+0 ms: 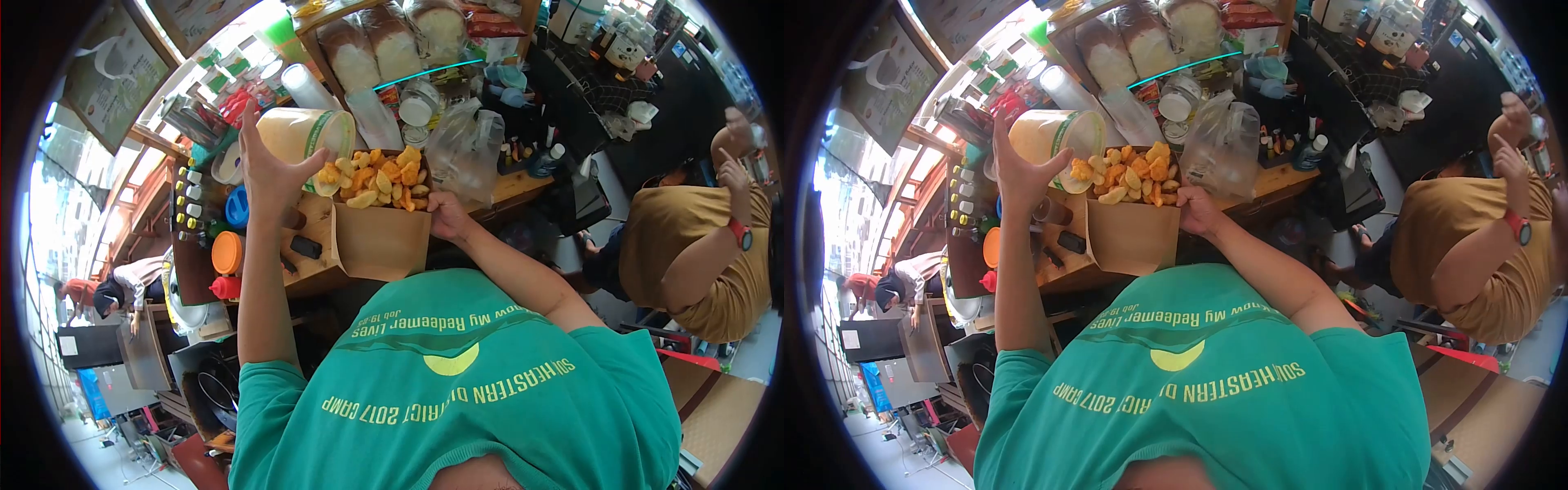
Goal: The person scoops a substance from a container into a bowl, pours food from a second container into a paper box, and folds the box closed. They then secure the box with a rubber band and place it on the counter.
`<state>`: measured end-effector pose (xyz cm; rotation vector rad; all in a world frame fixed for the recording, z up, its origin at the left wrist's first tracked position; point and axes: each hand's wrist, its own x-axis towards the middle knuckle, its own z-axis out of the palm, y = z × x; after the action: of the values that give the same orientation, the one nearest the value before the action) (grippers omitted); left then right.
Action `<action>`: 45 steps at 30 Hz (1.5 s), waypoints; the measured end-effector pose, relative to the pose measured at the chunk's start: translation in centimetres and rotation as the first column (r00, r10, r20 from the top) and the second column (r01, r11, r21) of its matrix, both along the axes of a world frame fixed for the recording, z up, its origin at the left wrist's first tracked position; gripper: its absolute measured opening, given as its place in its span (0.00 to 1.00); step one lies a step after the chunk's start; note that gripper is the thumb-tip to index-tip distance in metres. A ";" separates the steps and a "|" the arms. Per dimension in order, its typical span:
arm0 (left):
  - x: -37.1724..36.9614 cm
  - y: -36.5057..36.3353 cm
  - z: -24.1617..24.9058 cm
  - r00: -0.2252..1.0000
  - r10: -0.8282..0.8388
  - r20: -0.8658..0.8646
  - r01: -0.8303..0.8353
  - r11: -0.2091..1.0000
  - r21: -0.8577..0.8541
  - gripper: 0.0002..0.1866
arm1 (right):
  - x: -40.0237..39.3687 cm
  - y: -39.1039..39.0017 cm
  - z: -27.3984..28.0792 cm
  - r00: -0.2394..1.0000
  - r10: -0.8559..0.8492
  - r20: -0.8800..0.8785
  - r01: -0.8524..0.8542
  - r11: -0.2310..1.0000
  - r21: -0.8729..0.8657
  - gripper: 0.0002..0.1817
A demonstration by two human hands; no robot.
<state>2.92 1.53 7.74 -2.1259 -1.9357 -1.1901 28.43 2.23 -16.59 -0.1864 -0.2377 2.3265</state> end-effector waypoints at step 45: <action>4.6 -0.6 0.8 0.979 -0.171 0.107 0.159 0.981 0.108 0.65 | 0.5 1.2 -0.8 0.999 -0.013 -0.046 0.012 0.999 -0.035 0.43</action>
<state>7.50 0.89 8.49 -2.2498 -1.7275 -1.4368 28.91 3.41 -17.37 -0.1508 -0.1726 2.3208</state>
